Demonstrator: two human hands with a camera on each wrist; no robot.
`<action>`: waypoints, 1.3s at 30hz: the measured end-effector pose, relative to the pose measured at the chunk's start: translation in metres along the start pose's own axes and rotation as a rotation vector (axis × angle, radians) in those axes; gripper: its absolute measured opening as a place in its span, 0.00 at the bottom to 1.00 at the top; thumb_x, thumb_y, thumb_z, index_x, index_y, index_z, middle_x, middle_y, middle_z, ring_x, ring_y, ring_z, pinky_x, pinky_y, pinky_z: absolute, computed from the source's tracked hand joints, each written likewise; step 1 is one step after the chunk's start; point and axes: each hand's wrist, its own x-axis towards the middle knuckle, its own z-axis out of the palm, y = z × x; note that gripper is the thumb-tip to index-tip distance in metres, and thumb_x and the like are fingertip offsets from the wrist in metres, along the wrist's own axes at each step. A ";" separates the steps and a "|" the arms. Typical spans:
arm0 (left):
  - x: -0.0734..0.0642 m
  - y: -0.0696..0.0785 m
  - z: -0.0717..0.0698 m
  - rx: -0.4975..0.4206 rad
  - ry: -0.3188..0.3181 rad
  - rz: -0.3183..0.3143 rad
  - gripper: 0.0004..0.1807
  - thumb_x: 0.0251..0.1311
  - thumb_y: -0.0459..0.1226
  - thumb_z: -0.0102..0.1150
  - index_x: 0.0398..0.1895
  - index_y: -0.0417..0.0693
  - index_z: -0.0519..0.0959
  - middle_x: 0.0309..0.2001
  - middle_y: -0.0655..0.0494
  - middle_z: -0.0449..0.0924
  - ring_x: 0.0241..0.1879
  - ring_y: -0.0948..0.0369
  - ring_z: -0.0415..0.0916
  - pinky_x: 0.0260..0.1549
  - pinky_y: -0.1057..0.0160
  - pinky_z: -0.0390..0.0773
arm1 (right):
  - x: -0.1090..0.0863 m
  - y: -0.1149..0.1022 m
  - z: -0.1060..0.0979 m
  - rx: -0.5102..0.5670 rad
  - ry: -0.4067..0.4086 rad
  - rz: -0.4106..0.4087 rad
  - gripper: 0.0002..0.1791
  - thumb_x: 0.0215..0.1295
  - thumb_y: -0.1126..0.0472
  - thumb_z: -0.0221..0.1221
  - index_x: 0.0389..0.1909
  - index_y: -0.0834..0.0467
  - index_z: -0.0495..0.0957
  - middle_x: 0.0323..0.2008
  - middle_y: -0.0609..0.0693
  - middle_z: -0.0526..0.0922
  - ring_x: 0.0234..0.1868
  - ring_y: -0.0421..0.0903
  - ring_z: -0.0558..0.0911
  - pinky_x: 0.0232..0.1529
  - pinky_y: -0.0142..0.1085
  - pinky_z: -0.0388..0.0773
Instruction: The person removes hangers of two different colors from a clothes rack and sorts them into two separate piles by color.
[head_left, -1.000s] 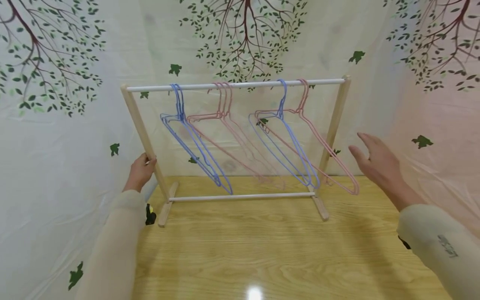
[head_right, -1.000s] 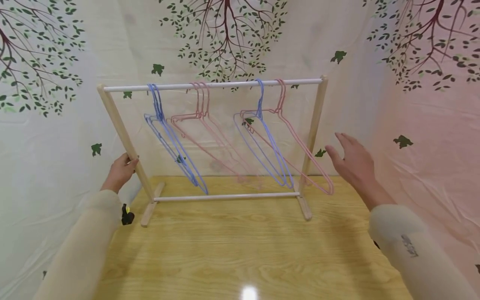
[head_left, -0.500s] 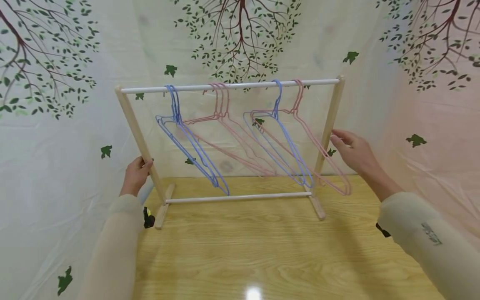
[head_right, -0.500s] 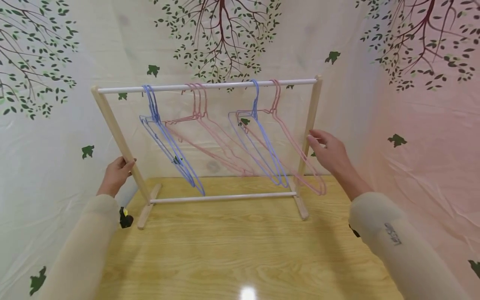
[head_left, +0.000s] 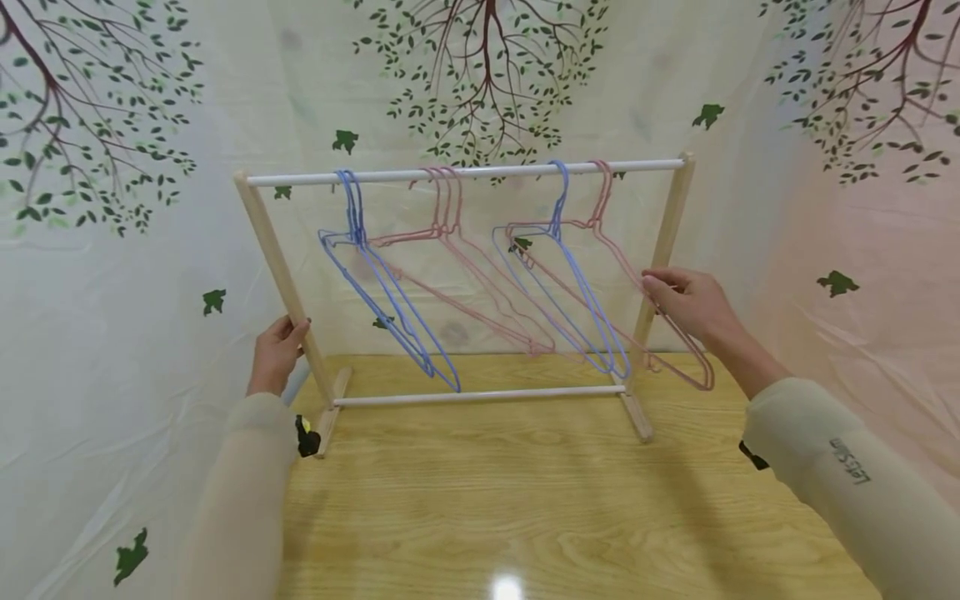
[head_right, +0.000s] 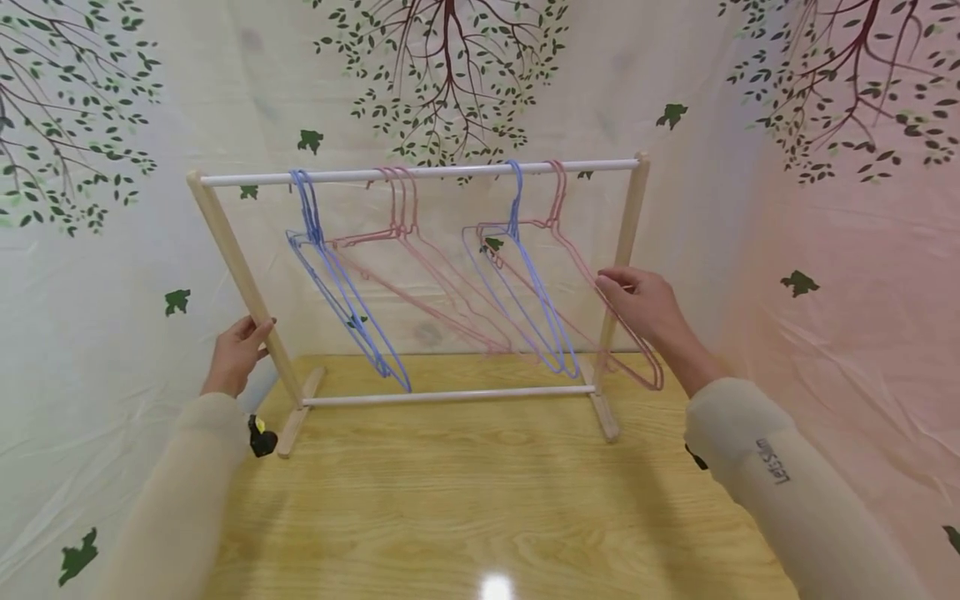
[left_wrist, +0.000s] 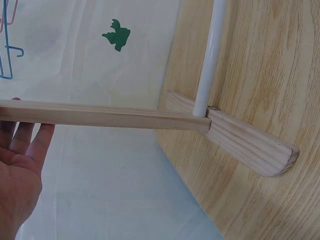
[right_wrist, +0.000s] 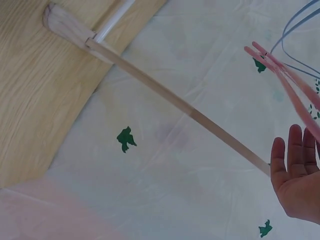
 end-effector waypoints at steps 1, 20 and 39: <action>0.000 0.000 0.001 -0.001 0.001 0.000 0.28 0.76 0.42 0.46 0.73 0.36 0.62 0.69 0.36 0.64 0.62 0.51 0.69 0.62 0.49 0.71 | 0.000 -0.001 0.000 0.000 -0.002 0.003 0.34 0.75 0.40 0.48 0.66 0.62 0.73 0.45 0.58 0.82 0.40 0.45 0.80 0.36 0.29 0.76; 0.011 -0.001 0.009 -0.032 0.002 0.005 0.28 0.76 0.40 0.46 0.73 0.35 0.62 0.68 0.36 0.65 0.63 0.47 0.67 0.63 0.47 0.69 | 0.002 -0.006 -0.001 0.043 0.098 0.056 0.26 0.76 0.47 0.51 0.51 0.67 0.80 0.26 0.40 0.79 0.29 0.38 0.76 0.28 0.27 0.75; 0.016 -0.002 -0.001 -0.002 -0.029 -0.028 0.29 0.76 0.43 0.46 0.75 0.39 0.60 0.71 0.39 0.63 0.66 0.46 0.64 0.65 0.47 0.67 | -0.011 0.002 -0.022 -0.008 0.233 0.054 0.29 0.70 0.39 0.56 0.52 0.61 0.81 0.28 0.31 0.78 0.29 0.39 0.77 0.27 0.30 0.72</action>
